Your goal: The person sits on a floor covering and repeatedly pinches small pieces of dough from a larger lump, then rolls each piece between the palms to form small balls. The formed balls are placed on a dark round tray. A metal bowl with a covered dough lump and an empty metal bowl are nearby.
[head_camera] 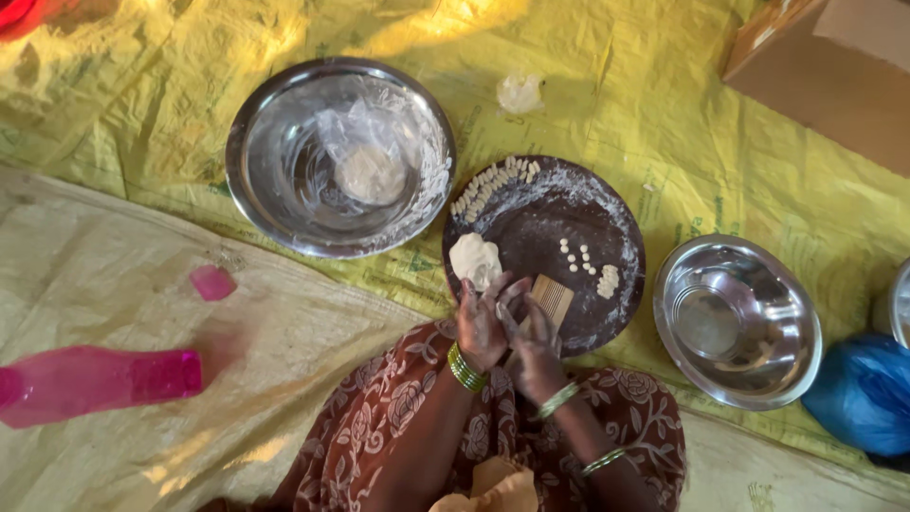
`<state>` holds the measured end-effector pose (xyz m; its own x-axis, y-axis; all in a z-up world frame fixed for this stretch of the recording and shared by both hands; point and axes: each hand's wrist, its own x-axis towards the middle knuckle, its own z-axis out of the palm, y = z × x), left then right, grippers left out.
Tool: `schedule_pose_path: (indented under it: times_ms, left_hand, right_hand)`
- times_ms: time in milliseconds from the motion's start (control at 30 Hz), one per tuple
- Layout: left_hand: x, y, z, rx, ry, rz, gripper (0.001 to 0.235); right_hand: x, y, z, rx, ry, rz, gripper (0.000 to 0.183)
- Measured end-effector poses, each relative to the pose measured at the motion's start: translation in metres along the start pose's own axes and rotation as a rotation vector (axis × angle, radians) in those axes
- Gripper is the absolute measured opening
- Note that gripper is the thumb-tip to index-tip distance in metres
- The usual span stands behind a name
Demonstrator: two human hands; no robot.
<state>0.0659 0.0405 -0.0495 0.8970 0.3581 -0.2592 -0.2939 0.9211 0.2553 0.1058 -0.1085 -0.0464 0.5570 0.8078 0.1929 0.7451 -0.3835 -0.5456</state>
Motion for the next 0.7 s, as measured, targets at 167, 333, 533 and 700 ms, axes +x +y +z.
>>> schedule_pose_path:
  times_ms: [167, 333, 533, 700]
  left_hand:
    - [-0.021, 0.021, 0.023, -0.018, -0.168, -0.110, 0.119]
    - [-0.026, 0.023, 0.038, -0.029, -0.310, -0.036, 0.114]
    - [-0.029, 0.019, 0.019, -0.183, -0.457, -0.074, 0.104]
    - [-0.031, 0.011, 0.012, -0.240, -0.500, -0.115, 0.100]
  right_hand:
    - [-0.010, -0.063, -0.026, -0.475, -0.016, -0.014, 0.090]
    - [-0.018, -0.093, -0.062, -0.445, -0.108, -0.027, 0.081]
    - [-0.018, -0.095, -0.048, -0.442, 0.061, 0.023, 0.068]
    - [-0.015, -0.116, -0.033, -0.358, -0.090, -0.154, 0.082]
